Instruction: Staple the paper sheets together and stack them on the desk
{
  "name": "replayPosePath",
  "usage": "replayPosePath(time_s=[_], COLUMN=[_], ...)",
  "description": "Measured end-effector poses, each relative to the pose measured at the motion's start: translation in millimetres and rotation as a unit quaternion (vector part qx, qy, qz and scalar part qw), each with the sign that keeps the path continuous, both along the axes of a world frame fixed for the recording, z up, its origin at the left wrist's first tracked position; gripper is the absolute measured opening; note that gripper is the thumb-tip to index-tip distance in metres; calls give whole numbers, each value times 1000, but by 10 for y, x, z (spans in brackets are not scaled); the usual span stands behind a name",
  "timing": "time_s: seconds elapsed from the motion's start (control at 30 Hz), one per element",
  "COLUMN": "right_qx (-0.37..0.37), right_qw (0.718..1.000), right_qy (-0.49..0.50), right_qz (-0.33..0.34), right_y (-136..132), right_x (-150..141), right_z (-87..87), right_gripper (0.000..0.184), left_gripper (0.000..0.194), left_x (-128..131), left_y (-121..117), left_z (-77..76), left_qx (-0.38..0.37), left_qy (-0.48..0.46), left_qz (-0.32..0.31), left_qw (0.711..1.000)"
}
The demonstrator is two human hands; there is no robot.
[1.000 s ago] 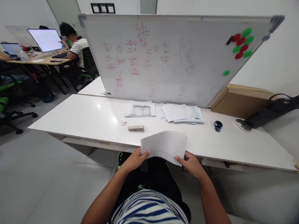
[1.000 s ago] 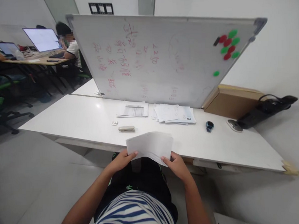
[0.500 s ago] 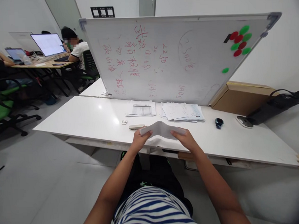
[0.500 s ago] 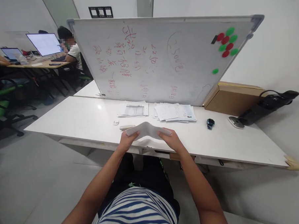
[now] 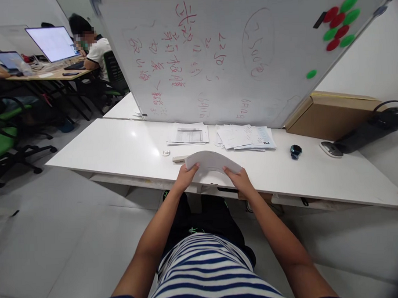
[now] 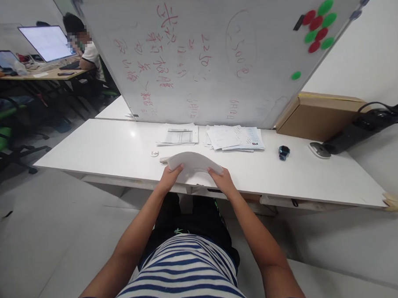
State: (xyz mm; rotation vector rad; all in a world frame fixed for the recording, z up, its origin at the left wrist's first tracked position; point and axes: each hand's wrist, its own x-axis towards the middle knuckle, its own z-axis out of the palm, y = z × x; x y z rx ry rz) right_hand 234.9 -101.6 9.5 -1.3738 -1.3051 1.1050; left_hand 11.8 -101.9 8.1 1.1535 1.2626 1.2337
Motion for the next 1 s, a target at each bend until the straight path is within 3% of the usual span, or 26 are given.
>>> replayPosePath(time_s=[0.2, 0.37, 0.53, 0.63, 0.8, 1.0], right_qx=[11, -9, 14, 5, -95, -227], right_qw=[999, 997, 993, 993, 995, 956], right_qy=[-6, -74, -112, -119, 7, 185], right_qz=[-52, -29, -21, -18, -35, -29], right_y=[-151, -269, -535, -703, -878, -1001], right_x=[-71, -101, -60, -17, 80, 218], right_z=[-117, -214, -244, -256, -370, -474], right_gripper=[40, 44, 44, 44, 47, 46], left_gripper=[44, 44, 44, 46, 51, 49], left_x=[-40, -87, -133, -126, -90, -106], left_y=[-161, -159, -263, -368, -464, -497], left_z=[98, 40, 46, 69, 11, -170], left_qx=[32, -4, -5, -48, -112, -148], left_qy=[76, 95, 69, 31, -13, -76], left_qz=[-13, 21, 14, -17, -42, -56], left_qw=[996, 995, 998, 998, 993, 984])
